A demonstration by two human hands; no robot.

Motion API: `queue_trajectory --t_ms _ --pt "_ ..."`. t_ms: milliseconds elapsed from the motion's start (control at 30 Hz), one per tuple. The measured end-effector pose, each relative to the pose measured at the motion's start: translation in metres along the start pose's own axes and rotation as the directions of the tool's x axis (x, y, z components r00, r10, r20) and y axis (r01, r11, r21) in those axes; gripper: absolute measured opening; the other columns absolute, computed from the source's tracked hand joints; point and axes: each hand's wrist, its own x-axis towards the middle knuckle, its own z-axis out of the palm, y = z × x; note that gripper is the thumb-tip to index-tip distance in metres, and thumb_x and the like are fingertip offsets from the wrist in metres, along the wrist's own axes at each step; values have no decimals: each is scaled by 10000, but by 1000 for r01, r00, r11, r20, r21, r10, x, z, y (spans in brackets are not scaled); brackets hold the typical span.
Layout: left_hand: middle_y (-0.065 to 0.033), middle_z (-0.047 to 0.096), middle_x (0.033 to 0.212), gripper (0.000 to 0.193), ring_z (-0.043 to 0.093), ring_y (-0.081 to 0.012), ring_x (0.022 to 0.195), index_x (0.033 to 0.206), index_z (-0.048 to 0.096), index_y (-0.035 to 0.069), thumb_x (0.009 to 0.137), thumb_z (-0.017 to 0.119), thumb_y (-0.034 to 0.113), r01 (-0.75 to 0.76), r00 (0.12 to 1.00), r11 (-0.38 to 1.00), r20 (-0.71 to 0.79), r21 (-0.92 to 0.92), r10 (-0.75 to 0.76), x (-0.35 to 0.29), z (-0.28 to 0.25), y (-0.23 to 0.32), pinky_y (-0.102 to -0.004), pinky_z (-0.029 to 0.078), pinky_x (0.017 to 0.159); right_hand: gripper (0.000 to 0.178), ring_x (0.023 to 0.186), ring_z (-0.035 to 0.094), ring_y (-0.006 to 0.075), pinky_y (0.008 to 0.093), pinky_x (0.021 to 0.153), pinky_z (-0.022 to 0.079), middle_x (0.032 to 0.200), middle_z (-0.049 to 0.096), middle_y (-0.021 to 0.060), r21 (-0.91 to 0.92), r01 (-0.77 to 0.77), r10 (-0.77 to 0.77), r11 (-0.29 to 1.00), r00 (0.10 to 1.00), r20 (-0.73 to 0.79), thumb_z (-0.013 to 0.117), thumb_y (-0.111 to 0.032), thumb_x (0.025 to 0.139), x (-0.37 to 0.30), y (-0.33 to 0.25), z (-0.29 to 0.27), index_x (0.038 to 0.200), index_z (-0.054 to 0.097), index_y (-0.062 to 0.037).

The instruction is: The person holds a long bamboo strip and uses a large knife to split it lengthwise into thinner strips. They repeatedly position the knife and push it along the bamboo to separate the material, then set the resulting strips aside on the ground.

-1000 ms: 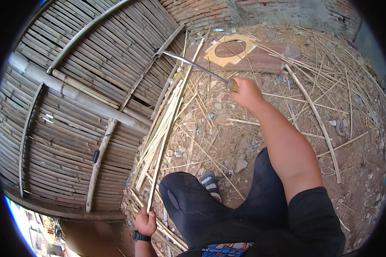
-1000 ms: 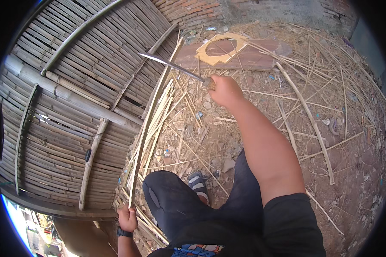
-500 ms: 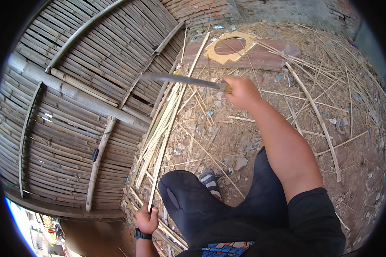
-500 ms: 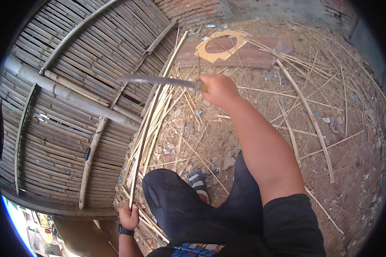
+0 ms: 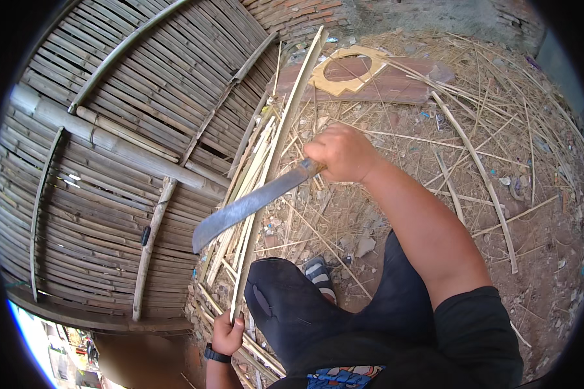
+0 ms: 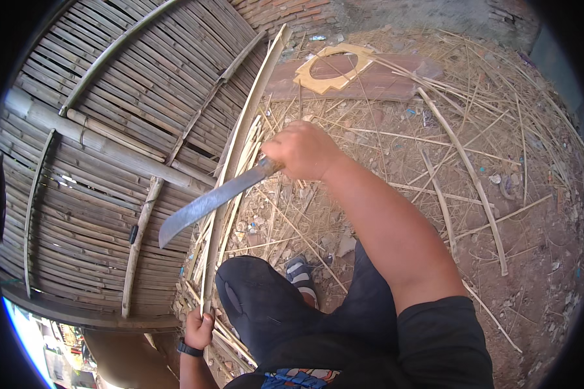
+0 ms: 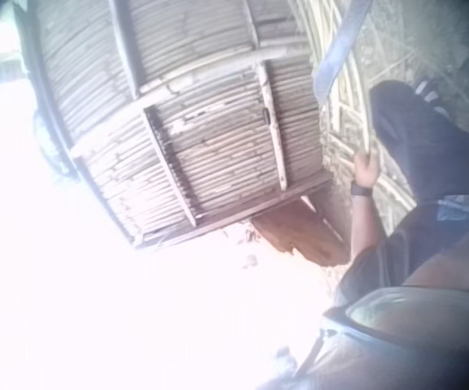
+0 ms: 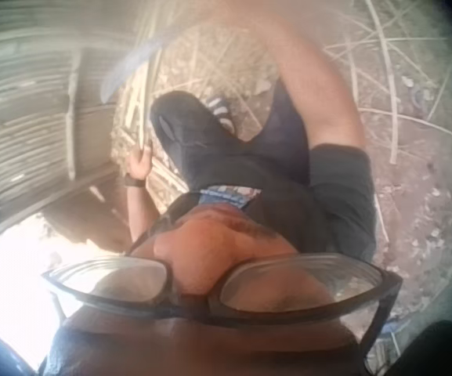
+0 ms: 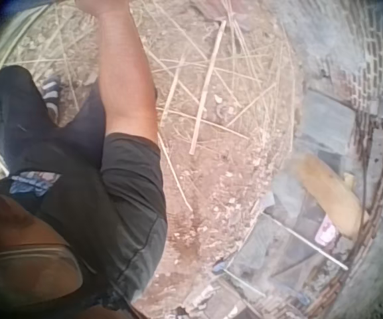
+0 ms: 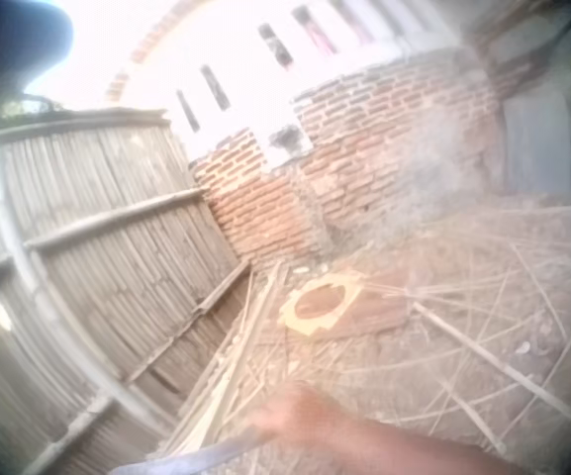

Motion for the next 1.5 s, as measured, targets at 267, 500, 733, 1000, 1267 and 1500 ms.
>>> queue_trajectory --t_ms 267,500,733,1000,1267,1500 --pt "45 475 666 547 405 -57 580 796 523 67 1011 538 570 158 987 958 71 -239 -145 -8 2 -4 -252 320 520 193 783 677 314 464 716 548 776 650 83 -52 -366 364 929 930 -44 753 -164 742 -20 34 -17 868 611 -129" --pt "57 455 667 516 386 -49 567 825 521 83 981 594 569 179 981 902 138 -393 -135 4 3 3 -235 301 511 157 810 684 302 456 723 547 717 639 50 -34 64 -62 997 996 69 738 -142 767 2 -10 -2 847 603 -134" --pt "66 546 736 421 445 -38 672 892 611 44 946 727 445 171 985 978 -1 -119 -172 -6 6 3 -237 382 593 342 826 699 351 494 732 557 868 698 173 -39 -642 640 766 767 -47 728 -161 806 -22 40 -10 1140 667 -126" --pt "63 462 626 476 401 -47 517 815 509 107 975 628 539 215 976 939 92 -269 -197 9 10 5 -237 310 476 226 802 692 348 493 703 532 767 669 135 15 -152 146 988 967 209 769 -166 758 -3 -1 -3 883 603 -76" --pt "49 475 646 466 408 -51 545 814 527 81 1010 593 499 143 988 971 81 -194 -129 -2 0 10 -237 313 499 139 779 689 343 481 698 546 786 670 119 13 -457 457 889 889 -16 723 -159 802 -20 45 -21 891 630 -105" --pt "59 473 664 495 404 -51 563 873 547 70 1009 566 545 218 971 927 162 -306 -175 -2 5 -4 -247 331 518 123 769 693 313 462 677 542 734 659 88 -28 -324 325 946 945 46 721 -159 812 -13 18 -14 904 649 -121"
